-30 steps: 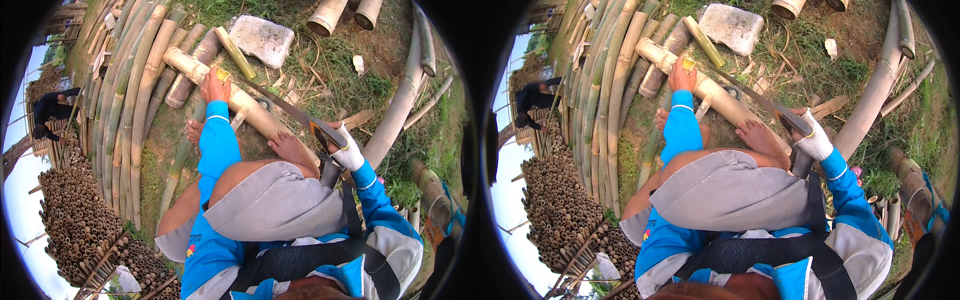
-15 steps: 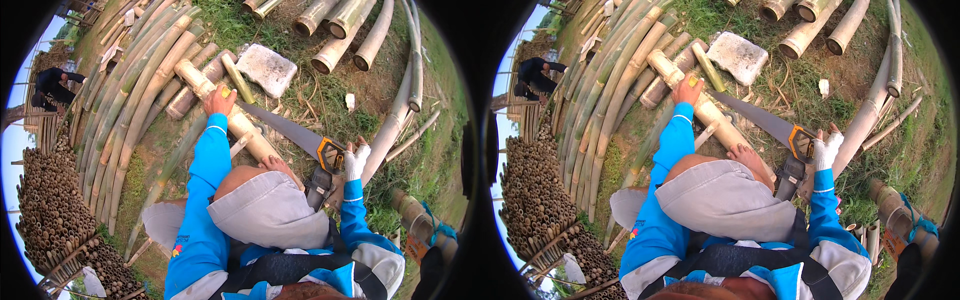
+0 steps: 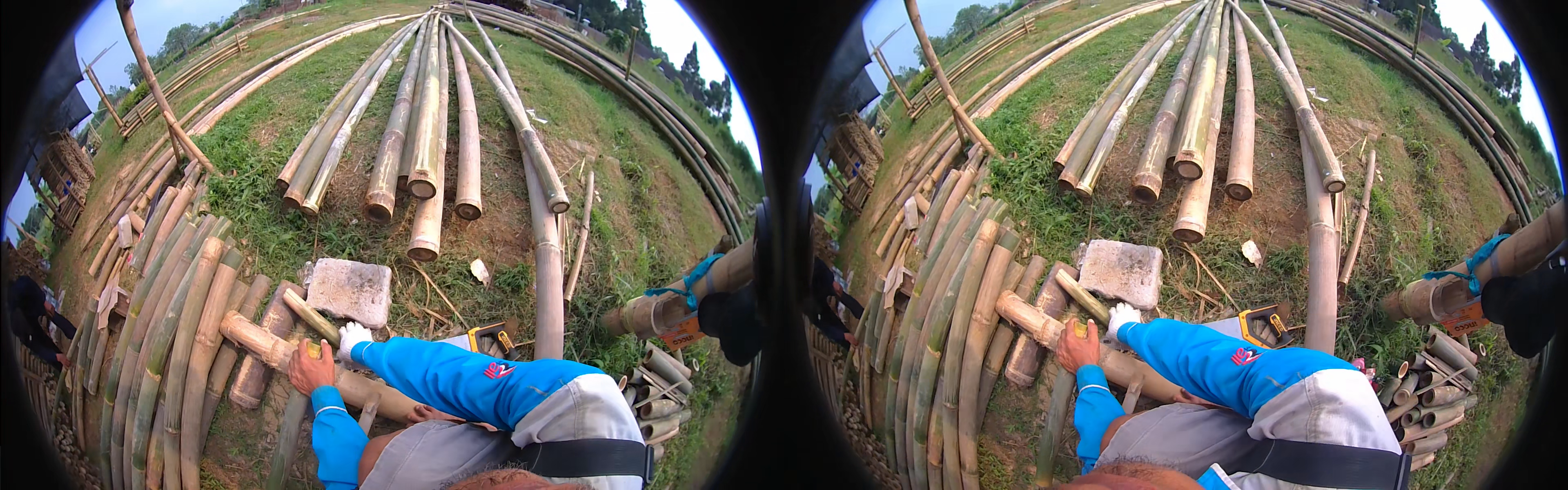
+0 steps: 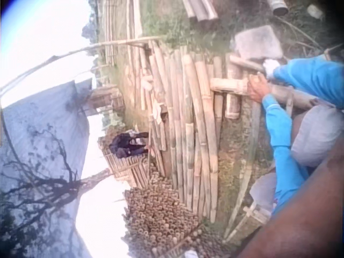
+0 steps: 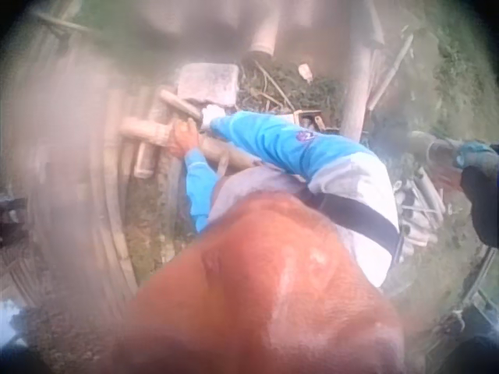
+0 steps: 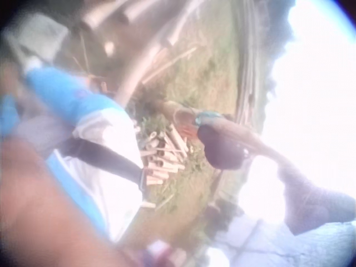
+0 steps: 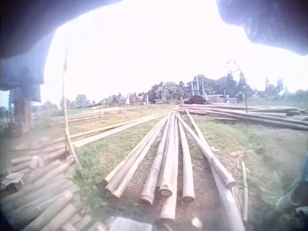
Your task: The person sits on the ground and uses a hand saw to cut long bamboo poles into shorter sections. They position each pole on a wooden support, saw through it, and then move the cut pieces aside.
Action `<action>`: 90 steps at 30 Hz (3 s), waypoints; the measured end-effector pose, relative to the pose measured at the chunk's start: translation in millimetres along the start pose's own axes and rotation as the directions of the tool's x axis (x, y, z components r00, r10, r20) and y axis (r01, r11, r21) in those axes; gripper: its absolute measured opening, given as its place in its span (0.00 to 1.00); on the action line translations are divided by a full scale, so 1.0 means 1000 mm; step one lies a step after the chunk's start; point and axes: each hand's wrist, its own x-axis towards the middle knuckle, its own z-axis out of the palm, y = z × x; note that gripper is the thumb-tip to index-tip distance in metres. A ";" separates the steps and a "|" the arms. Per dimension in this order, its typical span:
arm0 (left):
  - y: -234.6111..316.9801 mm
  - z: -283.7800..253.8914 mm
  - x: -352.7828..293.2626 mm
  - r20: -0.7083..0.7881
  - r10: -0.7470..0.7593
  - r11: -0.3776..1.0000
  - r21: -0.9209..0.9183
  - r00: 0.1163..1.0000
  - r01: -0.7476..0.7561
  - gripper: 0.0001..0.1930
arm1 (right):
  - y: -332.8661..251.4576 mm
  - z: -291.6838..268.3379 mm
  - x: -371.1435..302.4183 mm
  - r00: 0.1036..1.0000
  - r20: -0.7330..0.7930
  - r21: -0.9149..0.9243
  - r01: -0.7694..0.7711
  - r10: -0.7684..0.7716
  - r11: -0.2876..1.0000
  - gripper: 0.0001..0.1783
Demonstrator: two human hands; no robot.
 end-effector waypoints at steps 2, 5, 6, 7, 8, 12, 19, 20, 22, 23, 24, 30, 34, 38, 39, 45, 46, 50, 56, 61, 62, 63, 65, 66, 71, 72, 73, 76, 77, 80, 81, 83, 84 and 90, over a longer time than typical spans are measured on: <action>0.015 0.008 -0.006 0.013 0.011 1.000 -0.028 1.000 -0.010 0.24 | 0.027 0.005 0.000 0.998 0.009 0.019 -0.055 0.055 0.998 0.42; 0.007 0.008 -0.001 -0.011 0.010 1.000 -0.025 1.000 -0.011 0.23 | 0.033 -0.020 -0.007 0.991 0.086 0.273 -0.119 0.100 0.955 0.42; 0.004 0.006 0.001 -0.020 0.009 1.000 -0.022 1.000 -0.010 0.23 | 0.038 -0.030 -0.013 0.992 0.076 0.367 -0.125 0.105 0.922 0.42; 0.004 0.004 0.001 0.004 0.017 0.999 -0.041 1.000 -0.017 0.22 | 0.055 -0.041 -0.028 0.998 0.000 0.322 -0.066 0.069 0.944 0.40; 0.002 0.003 0.001 0.000 0.024 0.998 -0.058 1.000 -0.024 0.22 | 0.076 -0.055 -0.041 0.998 0.053 0.433 0.013 -0.039 0.901 0.38; -0.025 -0.003 0.006 0.027 0.029 0.996 -0.081 0.999 -0.026 0.21 | 0.136 -0.120 -0.178 0.961 0.275 0.682 -0.175 -0.027 0.710 0.34; -0.003 0.008 -0.006 0.105 0.010 0.995 -0.096 0.994 0.000 0.23 | 0.320 -0.166 -0.455 0.913 0.398 0.916 -0.390 0.089 -0.099 0.23; -0.012 0.010 -0.002 0.096 0.005 0.995 -0.099 0.995 0.005 0.23 | 0.325 -0.168 -0.484 0.934 0.307 0.946 -0.279 0.182 -0.164 0.24; -0.016 0.012 0.002 0.099 -0.007 0.994 -0.112 0.995 0.018 0.24 | 0.355 -0.170 -0.545 0.887 0.347 0.935 -0.302 0.304 -0.184 0.27; -0.020 0.010 0.005 0.103 -0.017 0.994 -0.107 0.994 0.028 0.24 | 0.360 -0.184 -0.575 0.757 0.501 0.854 -0.511 0.419 -0.099 0.26; -0.008 0.020 -0.004 0.141 -0.008 0.991 -0.133 0.990 0.027 0.24 | 0.395 -0.145 -0.624 0.842 0.389 0.921 -0.358 0.374 -0.153 0.22; -0.023 0.019 0.005 0.105 0.011 0.995 -0.103 0.994 0.000 0.26 | 0.389 -0.121 -0.749 0.500 0.519 0.793 -0.585 0.693 -0.172 0.23; -0.025 0.020 0.007 0.078 0.010 0.994 -0.108 0.997 -0.002 0.26 | 0.385 -0.108 -0.779 0.334 0.479 0.674 -0.733 0.812 -0.096 0.24; -0.024 0.020 0.002 0.101 -0.008 0.992 -0.125 0.995 0.021 0.27 | 0.376 -0.107 -0.749 0.302 0.325 0.441 -0.887 0.896 0.139 0.25; -0.024 0.019 0.003 0.118 -0.019 0.992 -0.125 0.993 0.033 0.27 | 0.372 -0.106 -0.732 0.331 0.268 0.369 -0.903 0.905 0.221 0.25; -0.087 0.010 0.066 0.311 0.153 0.892 -0.452 0.938 0.004 0.35 | 0.314 -0.121 -0.568 0.757 -0.015 0.112 -0.648 0.654 0.753 0.27; -0.094 0.006 0.073 0.359 0.195 0.895 -0.445 0.913 -0.016 0.36 | 0.308 -0.120 -0.544 0.815 -0.032 0.060 -0.576 0.578 0.815 0.28; -0.132 -0.088 0.090 0.628 0.301 0.954 -0.190 0.718 -0.233 0.43 | 0.309 -0.126 -0.498 0.878 0.110 -0.132 -0.451 0.465 0.883 0.31; -0.173 -0.233 0.023 0.866 -0.184 0.918 0.321 0.465 -0.232 0.49 | 0.296 -0.148 -0.495 0.910 0.135 -0.338 -0.329 0.392 0.882 0.35; -0.297 -0.218 -0.050 0.863 -0.061 0.987 0.126 0.502 -0.096 0.50 | 0.308 -0.144 -0.487 0.901 0.187 -0.442 -0.279 0.392 0.852 0.37; -0.310 -0.223 -0.057 0.857 -0.052 0.987 0.122 0.512 -0.104 0.51 | 0.304 -0.145 -0.483 0.904 0.197 -0.455 -0.259 0.379 0.852 0.37; -0.320 -0.223 -0.061 0.852 -0.049 0.987 0.122 0.521 -0.106 0.51 | 0.300 -0.147 -0.480 0.907 0.207 -0.466 -0.240 0.368 0.852 0.37; -0.326 -0.202 -0.064 0.848 -0.068 0.982 0.149 0.526 -0.113 0.51 | 0.292 -0.153 -0.475 0.876 0.232 -0.495 -0.268 0.423 0.827 0.37; -0.326 -0.193 -0.066 0.842 -0.094 0.978 0.178 0.531 -0.109 0.51 | 0.289 -0.157 -0.473 0.861 0.238 -0.507 -0.284 0.449 0.814 0.37; -0.330 -0.157 -0.071 0.802 -0.251 0.923 0.367 0.542 -0.116 0.51 | 0.297 -0.151 -0.471 0.843 0.256 -0.516 -0.295 0.473 0.804 0.36; -0.333 -0.154 -0.072 0.792 -0.281 0.906 0.405 0.542 -0.121 0.51 | 0.294 -0.156 -0.471 0.839 0.270 -0.518 -0.286 0.472 0.806 0.35; -0.338 -0.153 -0.076 0.777 -0.316 0.888 0.445 0.545 -0.120 0.51 | 0.291 -0.162 -0.469 0.836 0.286 -0.522 -0.275 0.469 0.808 0.35; -0.359 -0.154 -0.089 0.716 -0.415 0.813 0.569 0.561 -0.125 0.51 | 0.285 -0.189 -0.452 0.764 0.443 -0.456 -0.259 0.470 0.851 0.34; -0.376 -0.165 -0.100 0.681 -0.462 0.775 0.622 0.568 -0.114 0.51 | 0.281 -0.196 -0.434 0.737 0.491 -0.478 -0.217 0.464 0.851 0.34; -0.376 -0.195 -0.102 0.618 -0.479 0.710 0.690 0.623 -0.139 0.51 | 0.255 -0.238 -0.401 0.869 0.427 -0.355 -0.095 0.251 0.930 0.31; -0.336 -0.206 -0.088 0.716 -0.398 0.834 0.543 0.574 -0.099 0.42 | 0.255 -0.243 -0.393 0.924 0.353 -0.336 -0.023 0.148 0.942 0.30; -0.254 -0.227 -0.062 0.695 -0.194 0.940 0.334 0.693 -0.071 0.36 | 0.262 -0.249 -0.355 0.955 0.225 -0.268 0.249 -0.191 0.931 0.30; -0.250 -0.239 -0.054 0.641 -0.075 0.955 0.266 0.764 -0.130 0.32 | 0.228 -0.246 -0.317 0.933 0.181 -0.182 0.342 -0.310 0.922 0.28; -0.100 -0.252 0.004 0.364 0.229 0.971 -0.152 0.903 -0.185 0.33 | 0.027 -0.145 -0.185 0.747 0.382 0.507 0.323 -0.544 0.799 0.37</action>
